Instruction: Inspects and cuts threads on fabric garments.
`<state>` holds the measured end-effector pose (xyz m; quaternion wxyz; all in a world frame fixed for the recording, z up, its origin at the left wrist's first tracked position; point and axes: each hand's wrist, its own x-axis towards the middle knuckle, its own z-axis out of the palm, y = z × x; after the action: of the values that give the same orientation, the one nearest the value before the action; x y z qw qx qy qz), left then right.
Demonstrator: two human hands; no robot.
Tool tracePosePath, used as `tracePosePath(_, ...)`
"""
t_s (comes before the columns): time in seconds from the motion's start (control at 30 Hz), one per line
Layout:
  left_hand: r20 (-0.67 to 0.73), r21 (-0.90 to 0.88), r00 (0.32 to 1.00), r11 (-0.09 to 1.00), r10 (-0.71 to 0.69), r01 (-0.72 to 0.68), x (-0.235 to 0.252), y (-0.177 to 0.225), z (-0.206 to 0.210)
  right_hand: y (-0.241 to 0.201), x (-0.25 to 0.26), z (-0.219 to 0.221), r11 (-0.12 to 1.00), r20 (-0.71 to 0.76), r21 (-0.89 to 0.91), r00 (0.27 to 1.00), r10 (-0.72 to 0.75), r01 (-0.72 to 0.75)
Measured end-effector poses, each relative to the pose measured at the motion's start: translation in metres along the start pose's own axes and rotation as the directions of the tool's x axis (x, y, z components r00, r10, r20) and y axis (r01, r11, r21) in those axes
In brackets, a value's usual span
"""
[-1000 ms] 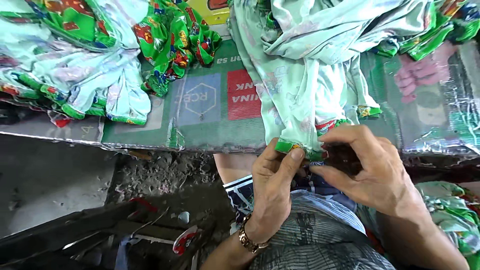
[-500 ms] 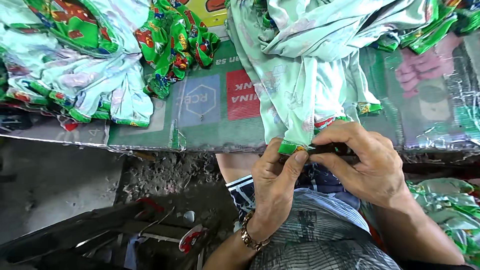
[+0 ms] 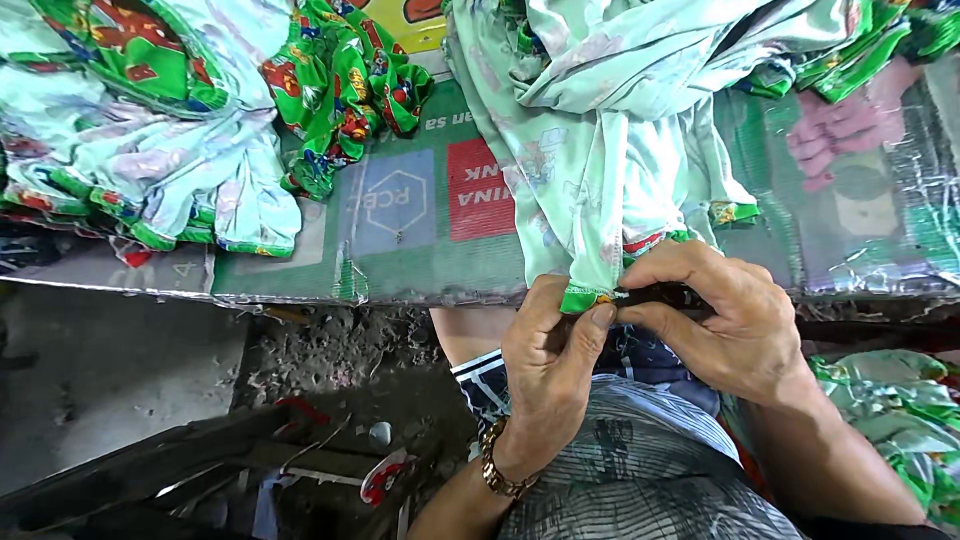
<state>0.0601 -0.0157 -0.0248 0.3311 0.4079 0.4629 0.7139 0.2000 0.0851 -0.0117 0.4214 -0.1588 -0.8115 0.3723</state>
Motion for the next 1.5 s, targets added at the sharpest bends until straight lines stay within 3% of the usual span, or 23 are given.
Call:
tracePosePath(0.23, 0.016, 0.033, 1.000, 0.999, 0.009, -0.009, -0.0005, -0.0004, -0.0013, 0.0030, -0.0022, 0.0027, 0.999, -0.025, 0.036, 0.999, -0.023, 0.024)
tracePosePath(0.4, -0.013, -0.185, 0.992, 0.975, -0.125, 0.121, 0.0008, 0.0018, -0.0018, 0.0028, -0.0062, 0.0038, 0.997, -0.008, 0.071, 0.999, 0.039, -0.038)
tracePosePath(0.6, -0.001, -0.238, 0.987, 0.959, -0.159, 0.154, 0.0000, 0.0007, -0.0019, 0.0017, -0.0066, 0.0083, 0.999, -0.053, -0.032, 0.998, -0.024, 0.022)
tracePosePath(0.83, 0.015, -0.068, 0.999, 0.997, -0.033, 0.034, -0.0015, -0.0005, -0.0053, 0.0026, -0.0054, 0.0068, 1.000, -0.038, -0.007, 0.999, -0.006, 0.006)
tracePosePath(0.97, 0.005, -0.100, 0.997, 0.992, -0.072, 0.072, -0.0015, -0.0013, -0.0060, 0.0048, -0.0051, 0.0056, 0.999, -0.033, 0.049, 0.999, 0.009, -0.008)
tracePosePath(1.23, -0.021, -0.145, 0.996, 0.986, -0.091, 0.087, -0.0009, -0.0017, -0.0064, 0.0001, -0.0050, 0.0019, 0.973, -0.010, -0.216, 0.997, -0.081, 0.077)
tracePosePath(1.5, -0.011, -0.159, 0.996, 0.984, -0.087, 0.084, -0.0010, -0.0008, -0.0046, -0.0032, -0.0052, 0.0058, 0.963, -0.031, -0.248, 0.993, -0.116, 0.105)
